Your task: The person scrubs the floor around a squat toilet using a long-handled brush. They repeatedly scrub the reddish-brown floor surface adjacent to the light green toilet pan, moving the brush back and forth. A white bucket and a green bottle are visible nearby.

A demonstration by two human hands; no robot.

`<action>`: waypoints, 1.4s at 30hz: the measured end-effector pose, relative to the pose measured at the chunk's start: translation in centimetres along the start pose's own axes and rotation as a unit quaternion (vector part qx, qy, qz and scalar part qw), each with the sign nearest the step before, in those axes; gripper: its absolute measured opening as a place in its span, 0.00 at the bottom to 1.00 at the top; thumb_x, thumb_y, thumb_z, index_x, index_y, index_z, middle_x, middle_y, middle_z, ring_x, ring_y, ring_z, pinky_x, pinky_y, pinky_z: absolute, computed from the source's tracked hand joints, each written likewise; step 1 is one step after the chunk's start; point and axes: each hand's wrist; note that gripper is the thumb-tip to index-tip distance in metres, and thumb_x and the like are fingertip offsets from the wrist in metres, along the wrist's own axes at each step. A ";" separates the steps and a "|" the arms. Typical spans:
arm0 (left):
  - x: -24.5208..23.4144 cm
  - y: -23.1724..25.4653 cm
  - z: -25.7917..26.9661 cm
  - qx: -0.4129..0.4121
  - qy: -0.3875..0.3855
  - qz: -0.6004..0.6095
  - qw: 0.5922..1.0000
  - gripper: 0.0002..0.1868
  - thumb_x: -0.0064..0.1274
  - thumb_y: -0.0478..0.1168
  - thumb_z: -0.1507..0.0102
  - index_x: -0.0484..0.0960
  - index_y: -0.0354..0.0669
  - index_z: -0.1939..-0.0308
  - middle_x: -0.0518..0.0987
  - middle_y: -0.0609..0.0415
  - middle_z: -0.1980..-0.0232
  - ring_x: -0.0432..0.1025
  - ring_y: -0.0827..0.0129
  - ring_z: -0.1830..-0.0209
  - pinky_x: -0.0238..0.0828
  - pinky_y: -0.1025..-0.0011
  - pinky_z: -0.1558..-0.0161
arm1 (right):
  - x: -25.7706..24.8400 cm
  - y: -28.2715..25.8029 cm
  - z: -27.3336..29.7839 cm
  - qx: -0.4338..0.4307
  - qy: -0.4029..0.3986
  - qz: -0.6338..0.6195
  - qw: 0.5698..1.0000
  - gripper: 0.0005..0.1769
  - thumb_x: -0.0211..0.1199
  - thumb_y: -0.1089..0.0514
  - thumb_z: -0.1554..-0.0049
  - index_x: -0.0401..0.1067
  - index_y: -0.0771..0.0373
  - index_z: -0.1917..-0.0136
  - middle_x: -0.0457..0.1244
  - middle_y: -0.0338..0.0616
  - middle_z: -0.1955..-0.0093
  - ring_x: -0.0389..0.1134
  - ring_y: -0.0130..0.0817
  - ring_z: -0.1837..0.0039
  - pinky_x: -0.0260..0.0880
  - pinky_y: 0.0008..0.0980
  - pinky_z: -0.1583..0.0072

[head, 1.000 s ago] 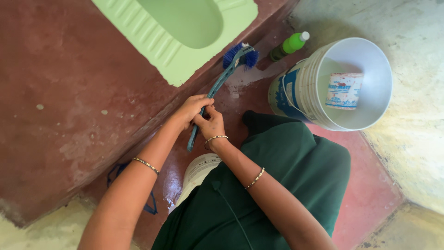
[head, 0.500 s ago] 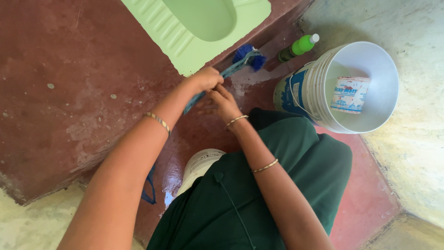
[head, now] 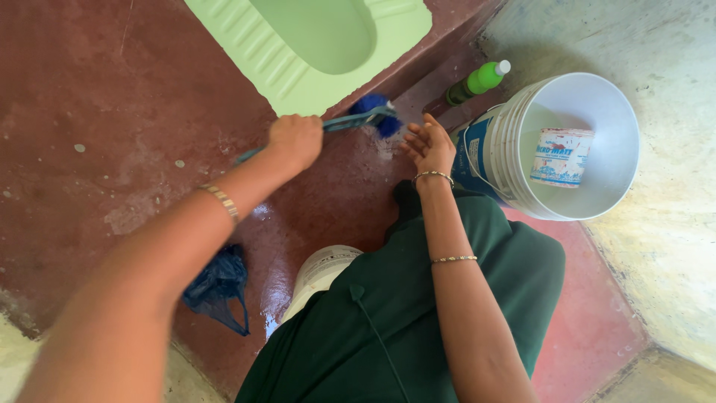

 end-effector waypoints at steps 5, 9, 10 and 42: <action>-1.0 -2.1 2.9 0.010 -0.003 -0.045 0.999 0.09 0.48 0.39 0.34 0.82 0.40 0.56 0.86 0.44 0.62 0.82 0.53 0.62 0.80 0.60 0.63 | -0.6 0.7 -1.1 0.036 0.040 -0.042 0.998 0.29 0.55 0.51 0.41 0.67 0.64 0.29 0.67 0.51 0.42 0.68 0.42 0.44 0.75 0.43 0.42; 0.1 -0.2 -0.5 -0.034 -0.035 -0.033 0.998 0.08 0.49 0.36 0.36 0.85 0.46 0.60 0.85 0.45 0.60 0.82 0.56 0.59 0.80 0.61 0.64 | -0.4 1.4 -1.3 0.032 0.024 -0.031 0.999 0.31 0.56 0.50 0.41 0.66 0.65 0.28 0.67 0.51 0.42 0.67 0.42 0.43 0.75 0.43 0.42; 0.7 0.7 -1.8 -0.019 -0.010 -0.033 0.999 0.08 0.50 0.37 0.36 0.86 0.46 0.60 0.86 0.46 0.60 0.82 0.58 0.60 0.80 0.63 0.63 | -0.5 1.6 -1.3 0.029 0.017 -0.021 0.999 0.31 0.56 0.49 0.41 0.66 0.64 0.28 0.67 0.51 0.42 0.67 0.41 0.43 0.75 0.43 0.42; 1.3 -9.5 13.4 -0.067 -0.020 -0.009 0.997 0.13 0.37 0.49 0.28 0.72 0.50 0.47 0.84 0.38 0.60 0.80 0.42 0.58 0.77 0.46 0.59 | -1.8 2.4 -2.4 0.024 0.021 -0.017 0.999 0.32 0.55 0.46 0.42 0.66 0.65 0.29 0.66 0.54 0.37 0.67 0.44 0.41 0.73 0.44 0.41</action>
Point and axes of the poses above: each hand's wrist, its own z-axis away from the middle knuckle, its own x-axis out of the palm, y = z × x
